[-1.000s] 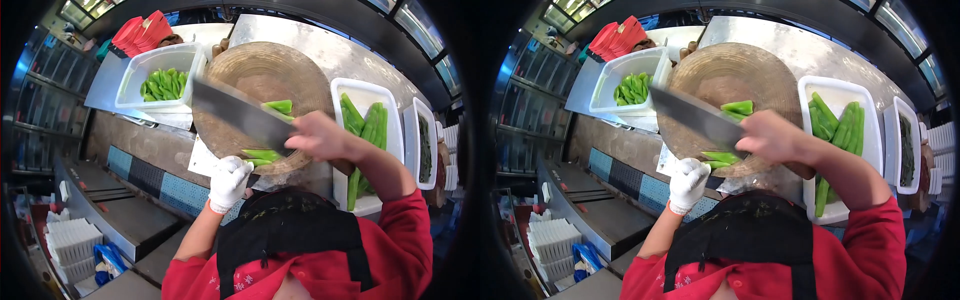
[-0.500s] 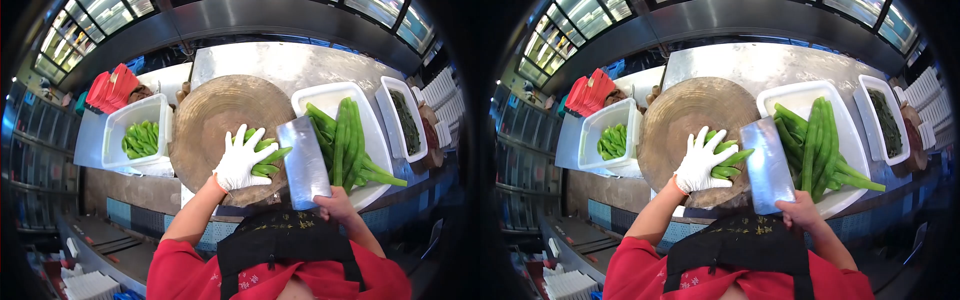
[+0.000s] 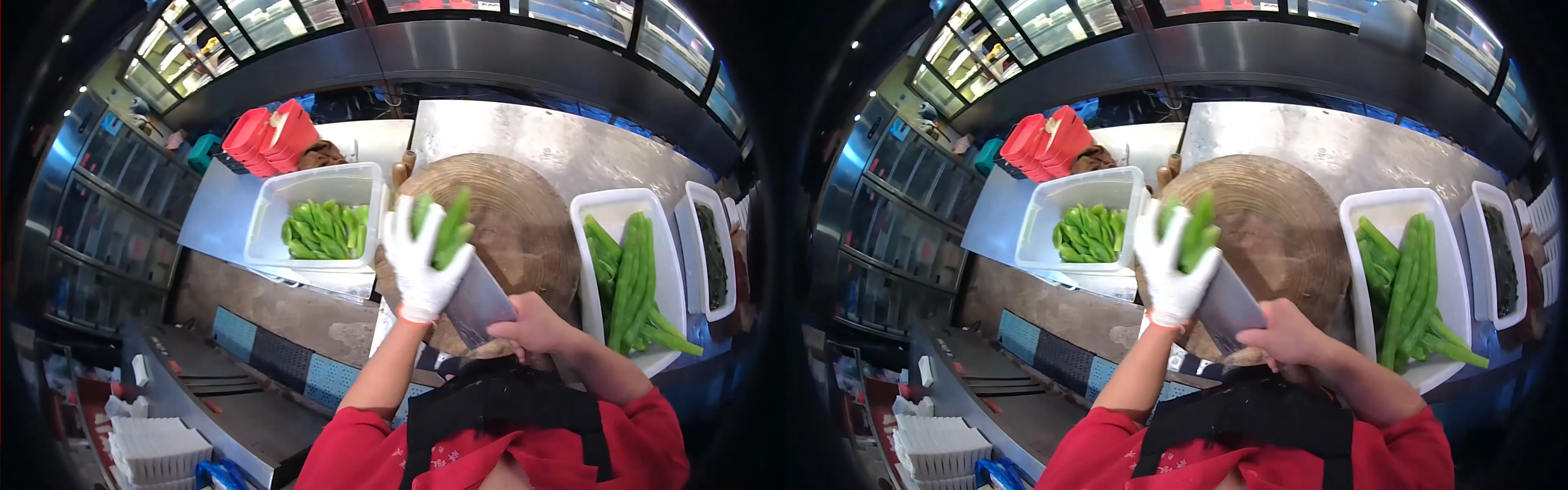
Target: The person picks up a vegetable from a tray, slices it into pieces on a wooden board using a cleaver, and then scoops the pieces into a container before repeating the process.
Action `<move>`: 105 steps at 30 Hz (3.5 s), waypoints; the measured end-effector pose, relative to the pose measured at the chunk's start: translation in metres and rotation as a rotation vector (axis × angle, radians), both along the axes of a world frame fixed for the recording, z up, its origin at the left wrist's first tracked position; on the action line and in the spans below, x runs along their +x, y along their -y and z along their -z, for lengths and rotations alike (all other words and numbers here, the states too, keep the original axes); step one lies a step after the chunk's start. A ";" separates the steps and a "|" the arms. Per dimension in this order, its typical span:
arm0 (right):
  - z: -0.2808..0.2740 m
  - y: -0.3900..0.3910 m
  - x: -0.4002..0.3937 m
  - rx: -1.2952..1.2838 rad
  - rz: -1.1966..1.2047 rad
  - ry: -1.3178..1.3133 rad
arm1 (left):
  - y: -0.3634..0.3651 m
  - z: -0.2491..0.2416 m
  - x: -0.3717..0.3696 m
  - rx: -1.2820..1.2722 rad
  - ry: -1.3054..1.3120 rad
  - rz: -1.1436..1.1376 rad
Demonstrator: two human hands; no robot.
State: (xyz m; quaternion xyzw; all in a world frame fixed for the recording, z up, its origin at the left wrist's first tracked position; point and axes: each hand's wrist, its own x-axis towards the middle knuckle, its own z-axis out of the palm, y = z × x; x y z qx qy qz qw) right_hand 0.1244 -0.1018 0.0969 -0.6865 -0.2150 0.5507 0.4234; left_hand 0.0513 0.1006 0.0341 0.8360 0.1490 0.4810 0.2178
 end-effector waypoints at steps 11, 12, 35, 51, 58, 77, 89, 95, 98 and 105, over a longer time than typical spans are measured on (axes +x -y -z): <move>0.006 0.058 0.001 0.246 0.105 0.160 | -0.123 -0.012 0.027 -0.174 0.018 -0.077; 0.010 0.086 0.004 0.258 0.181 0.287 | -0.100 -0.009 0.048 -0.313 0.009 0.113; 0.018 0.375 -0.072 0.149 1.645 0.307 | 0.245 -0.050 0.204 -0.340 -0.394 1.247; -0.009 0.204 0.075 0.219 0.564 0.322 | 0.029 -0.056 -0.025 -1.397 0.537 0.378; -0.016 0.135 0.109 0.244 -0.132 0.887 | 0.047 0.005 -0.062 -1.426 0.141 -0.358; -0.050 0.070 0.143 -0.031 -0.731 0.969 | 0.078 0.026 0.011 -0.024 -0.317 0.084; -0.018 0.029 0.114 -0.177 -0.761 0.982 | 0.088 0.018 -0.004 0.020 -0.370 0.113; -0.043 0.056 0.106 -0.074 -0.632 0.990 | 0.089 0.029 -0.015 0.016 -0.324 0.166; -0.042 0.065 0.108 -0.025 -0.684 0.991 | 0.091 0.031 -0.015 -0.035 -0.312 0.186; -0.004 0.029 0.091 -0.070 -0.697 0.986 | 0.094 0.030 -0.022 0.004 -0.296 0.217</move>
